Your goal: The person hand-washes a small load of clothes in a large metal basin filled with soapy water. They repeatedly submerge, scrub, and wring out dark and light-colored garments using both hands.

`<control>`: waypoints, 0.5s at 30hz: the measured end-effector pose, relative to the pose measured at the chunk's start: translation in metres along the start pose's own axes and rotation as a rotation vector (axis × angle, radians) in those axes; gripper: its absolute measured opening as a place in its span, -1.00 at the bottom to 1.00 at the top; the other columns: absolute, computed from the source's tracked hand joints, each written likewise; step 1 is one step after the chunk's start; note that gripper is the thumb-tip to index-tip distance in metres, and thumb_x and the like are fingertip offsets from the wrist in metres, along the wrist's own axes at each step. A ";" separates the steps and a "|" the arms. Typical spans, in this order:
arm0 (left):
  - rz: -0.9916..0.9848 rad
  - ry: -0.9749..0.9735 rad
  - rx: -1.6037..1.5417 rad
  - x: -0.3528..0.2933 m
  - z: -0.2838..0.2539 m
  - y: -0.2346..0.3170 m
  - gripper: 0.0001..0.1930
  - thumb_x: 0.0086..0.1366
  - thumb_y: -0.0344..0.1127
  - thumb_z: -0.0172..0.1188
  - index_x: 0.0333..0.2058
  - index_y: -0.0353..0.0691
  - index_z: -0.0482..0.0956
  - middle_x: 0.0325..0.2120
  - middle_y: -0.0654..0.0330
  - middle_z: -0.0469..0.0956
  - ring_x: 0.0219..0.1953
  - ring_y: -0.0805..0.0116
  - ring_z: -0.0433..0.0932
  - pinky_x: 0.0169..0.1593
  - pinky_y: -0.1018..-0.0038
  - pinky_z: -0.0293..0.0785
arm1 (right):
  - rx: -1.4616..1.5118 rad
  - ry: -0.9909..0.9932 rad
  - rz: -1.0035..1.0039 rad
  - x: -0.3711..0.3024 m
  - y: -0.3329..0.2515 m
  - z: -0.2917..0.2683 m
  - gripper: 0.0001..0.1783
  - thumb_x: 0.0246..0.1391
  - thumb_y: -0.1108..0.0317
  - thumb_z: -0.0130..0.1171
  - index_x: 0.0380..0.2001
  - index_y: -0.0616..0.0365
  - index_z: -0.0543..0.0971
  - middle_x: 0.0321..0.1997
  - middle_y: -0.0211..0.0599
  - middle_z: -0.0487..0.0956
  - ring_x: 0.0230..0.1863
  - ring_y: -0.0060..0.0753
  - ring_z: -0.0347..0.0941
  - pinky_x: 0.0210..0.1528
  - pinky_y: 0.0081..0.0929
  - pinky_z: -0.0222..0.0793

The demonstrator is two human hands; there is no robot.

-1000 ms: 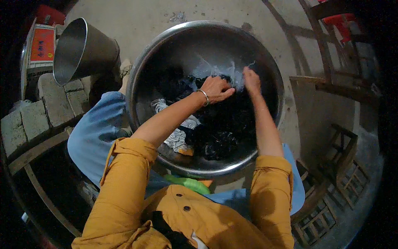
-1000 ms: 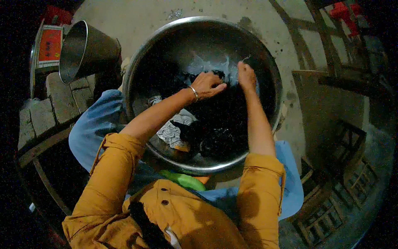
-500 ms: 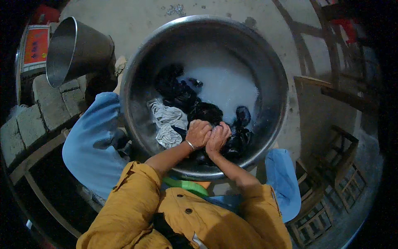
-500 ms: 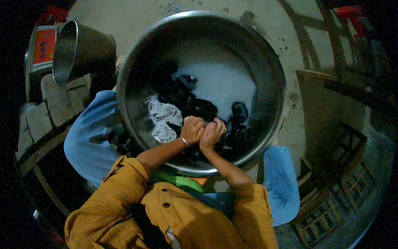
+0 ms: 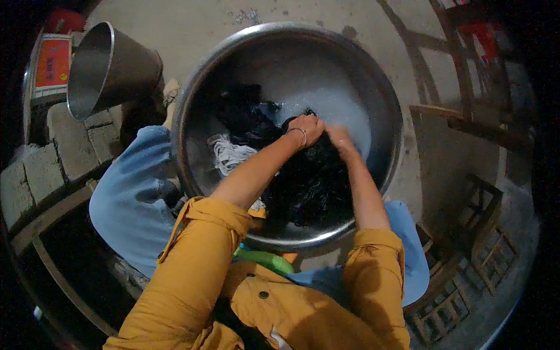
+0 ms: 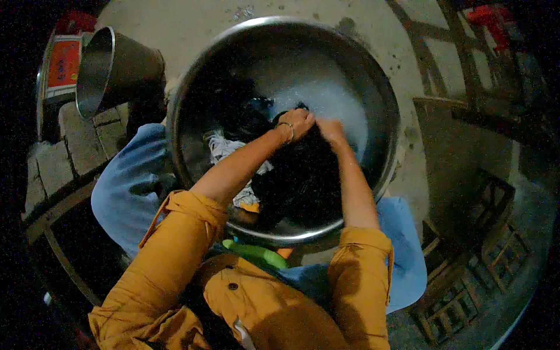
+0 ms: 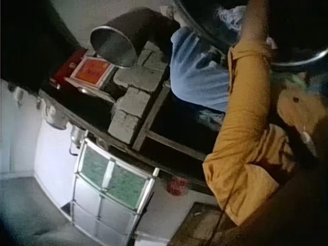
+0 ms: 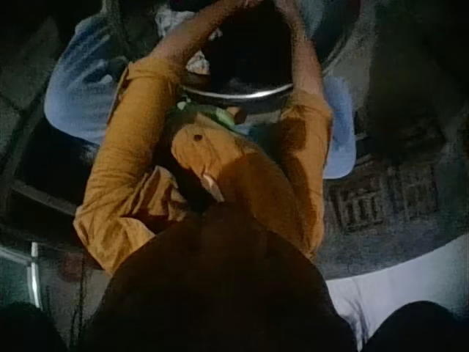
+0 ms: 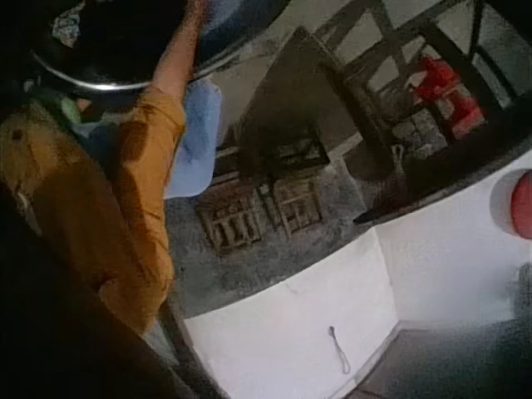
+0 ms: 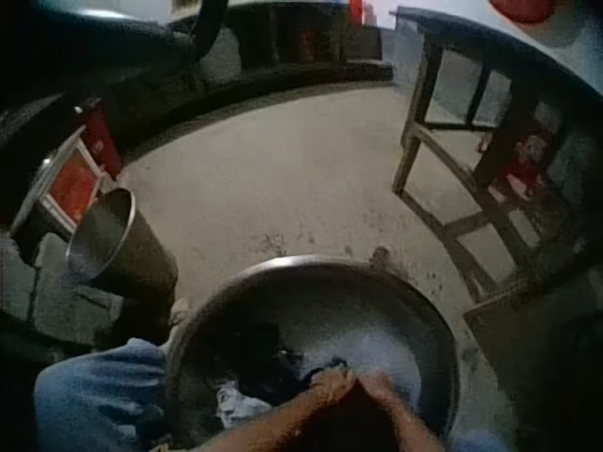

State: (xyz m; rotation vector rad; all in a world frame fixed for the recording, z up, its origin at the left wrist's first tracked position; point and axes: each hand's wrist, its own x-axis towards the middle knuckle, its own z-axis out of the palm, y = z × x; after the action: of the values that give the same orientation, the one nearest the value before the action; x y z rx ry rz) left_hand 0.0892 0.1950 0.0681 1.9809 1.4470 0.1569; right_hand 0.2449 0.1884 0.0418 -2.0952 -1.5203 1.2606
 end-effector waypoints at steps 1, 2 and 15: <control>0.090 0.080 -0.030 -0.008 -0.021 0.002 -0.80 0.08 -0.21 0.00 -0.52 -0.21 0.46 -0.44 0.06 0.50 -0.32 0.09 0.49 -0.35 0.18 0.37 | 0.146 -0.011 -0.038 -0.005 -0.037 -0.030 -0.50 0.00 0.00 -0.06 -0.48 0.30 0.55 -0.40 -0.07 0.56 -0.45 -0.22 0.44 -0.32 -0.31 0.32; 0.200 0.150 -0.072 -0.028 -0.054 0.027 -0.82 0.07 -0.22 0.02 -0.52 -0.21 0.45 -0.44 0.07 0.49 -0.32 0.10 0.48 -0.34 0.19 0.36 | 0.395 0.002 0.122 0.001 -0.057 -0.056 -0.50 0.00 -0.04 -0.05 -0.38 0.25 0.54 -0.46 -0.21 0.55 -0.50 -0.24 0.38 -0.31 -0.34 0.30; 0.082 0.419 -0.218 -0.151 -0.012 0.046 -0.75 0.19 -0.27 -0.10 -0.23 -0.24 0.43 -0.19 0.06 0.38 -0.01 0.06 0.27 0.13 0.09 0.01 | -0.087 0.338 -0.240 -0.184 -0.043 0.030 -0.73 0.07 0.25 -0.10 -0.31 0.20 0.49 -0.06 -0.18 0.37 -0.01 -0.07 0.20 0.04 -0.17 0.07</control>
State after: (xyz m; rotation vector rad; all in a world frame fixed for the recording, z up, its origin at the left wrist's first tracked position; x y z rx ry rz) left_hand 0.0635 0.0593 0.1458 1.8976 1.5234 0.7716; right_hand 0.1807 0.0385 0.1424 -1.9784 -1.6304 0.7268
